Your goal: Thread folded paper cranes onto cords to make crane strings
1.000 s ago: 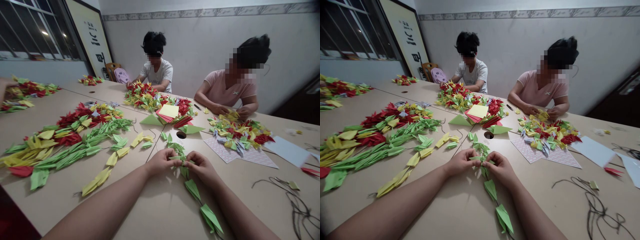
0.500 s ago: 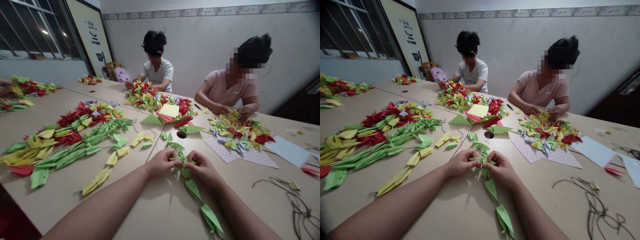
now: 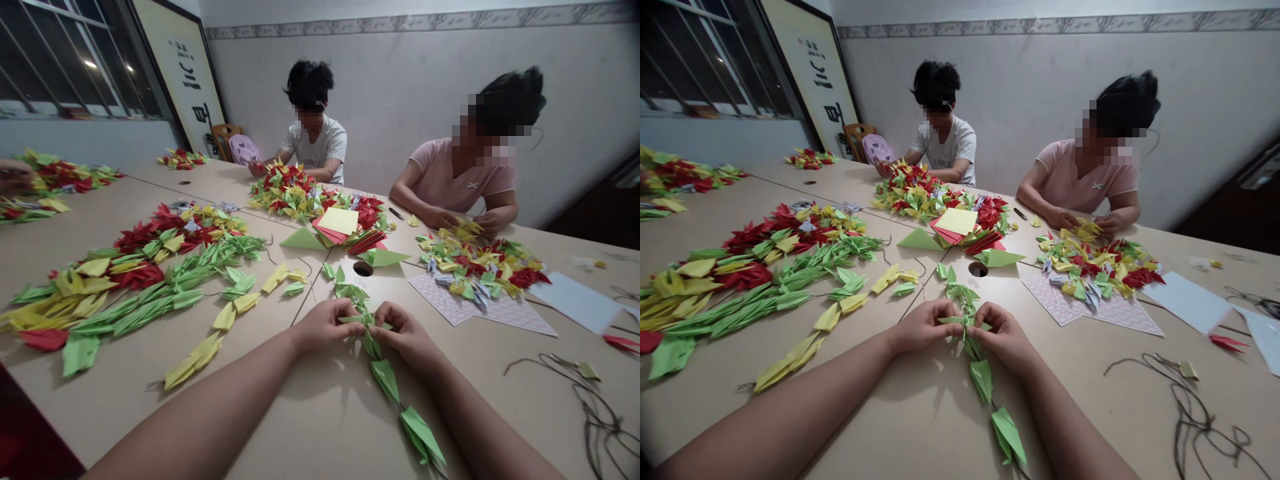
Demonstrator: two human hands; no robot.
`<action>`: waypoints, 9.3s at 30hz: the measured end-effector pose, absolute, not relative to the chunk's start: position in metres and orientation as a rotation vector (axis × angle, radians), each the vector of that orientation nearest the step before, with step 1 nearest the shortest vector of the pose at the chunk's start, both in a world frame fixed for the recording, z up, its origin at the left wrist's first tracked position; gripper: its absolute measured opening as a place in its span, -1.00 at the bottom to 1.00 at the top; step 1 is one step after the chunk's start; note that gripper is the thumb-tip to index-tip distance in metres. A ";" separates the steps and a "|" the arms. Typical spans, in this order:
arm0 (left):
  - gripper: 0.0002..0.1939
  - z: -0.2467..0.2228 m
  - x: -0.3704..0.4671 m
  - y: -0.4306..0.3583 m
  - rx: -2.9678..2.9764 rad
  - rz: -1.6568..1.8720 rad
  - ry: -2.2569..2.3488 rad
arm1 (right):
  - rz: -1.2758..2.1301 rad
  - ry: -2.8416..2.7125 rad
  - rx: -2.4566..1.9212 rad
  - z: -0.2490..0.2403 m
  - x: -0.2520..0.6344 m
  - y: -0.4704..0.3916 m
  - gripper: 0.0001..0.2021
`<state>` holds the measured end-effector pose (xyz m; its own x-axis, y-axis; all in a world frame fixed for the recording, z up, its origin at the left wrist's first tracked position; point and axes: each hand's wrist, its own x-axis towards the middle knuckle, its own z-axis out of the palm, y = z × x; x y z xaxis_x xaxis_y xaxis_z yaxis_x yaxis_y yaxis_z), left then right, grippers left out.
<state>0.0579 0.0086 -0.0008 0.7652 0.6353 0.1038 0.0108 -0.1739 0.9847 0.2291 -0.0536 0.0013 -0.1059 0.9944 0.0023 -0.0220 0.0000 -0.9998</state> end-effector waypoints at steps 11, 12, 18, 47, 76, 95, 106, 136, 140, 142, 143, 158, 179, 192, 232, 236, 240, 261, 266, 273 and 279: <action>-0.74 0.000 0.061 0.007 1.618 0.603 0.557 | 1.264 -1.300 -1.111 0.002 0.227 -0.054 -0.71; -0.74 0.000 0.061 0.007 1.633 0.609 0.555 | 1.274 -1.296 -1.099 0.002 0.227 -0.054 -0.72; -0.75 -0.001 0.061 0.006 1.751 0.636 0.547 | 1.314 -1.281 -1.085 0.002 0.226 -0.053 -0.71; -0.73 -0.004 0.063 0.006 1.685 0.768 0.589 | 1.347 -1.139 -1.048 -0.001 0.227 -0.053 -0.75; -0.69 -0.003 0.060 0.008 1.539 0.617 0.501 | 1.427 -1.264 -1.201 -0.002 0.234 -0.053 -0.76; -0.73 0.001 0.060 0.006 1.620 0.593 0.527 | 1.390 -1.378 -1.214 0.004 0.233 -0.055 -0.73; -0.76 0.000 0.058 0.005 1.826 0.644 0.541 | 1.309 -1.431 -1.227 0.003 0.231 -0.052 -0.68; -0.67 0.000 0.062 0.005 1.870 0.769 0.610 | 1.239 -1.417 -1.262 0.004 0.227 -0.052 -0.67; -0.71 -0.001 0.062 0.006 1.807 0.728 0.625 | 1.296 -1.334 -1.260 0.005 0.226 -0.052 -0.65; -0.73 -0.001 0.062 0.006 1.778 0.700 0.628 | 1.333 -1.292 -1.254 0.005 0.226 -0.052 -0.65; -0.75 0.000 0.061 0.006 1.768 0.693 0.628 | 1.343 -1.279 -1.249 0.005 0.226 -0.052 -0.66; -0.78 -0.001 0.061 0.005 1.821 0.679 0.688 | 1.372 -1.201 -1.241 -0.001 0.228 -0.049 -0.68; -0.80 -0.001 0.060 0.006 2.216 0.817 0.931 | 1.345 -1.731 -1.313 0.003 0.261 -0.051 -0.85; -0.87 -0.003 0.061 0.006 2.322 0.845 0.947 | 1.108 -1.917 -1.466 0.007 0.251 -0.050 -0.88; -0.85 -0.002 0.064 0.000 2.521 0.628 1.150 | 1.219 -1.758 -1.402 0.005 0.232 -0.053 -0.98; -0.85 -0.001 0.063 0.000 2.490 0.660 1.128 | 1.326 -1.629 -1.335 0.004 0.239 -0.053 -0.94; -0.85 -0.001 0.063 0.000 2.458 0.695 1.115 | 1.409 -1.510 -1.286 0.003 0.239 -0.054 -0.87; -0.89 -0.002 0.064 0.001 2.527 0.662 1.145 | 1.453 -1.554 -1.204 0.001 0.240 -0.054 -0.73; -0.95 -0.002 0.063 0.000 2.473 0.710 1.131 | 1.407 -1.552 -1.200 -0.001 0.241 -0.053 -0.75; -0.87 0.008 0.058 -0.004 2.510 0.857 0.858 | 1.353 -1.538 -1.214 -0.001 0.241 -0.051 -0.78; -0.60 0.007 0.059 -0.006 2.659 0.752 0.639 | 1.324 -1.555 -1.216 -0.001 0.240 -0.050 -0.78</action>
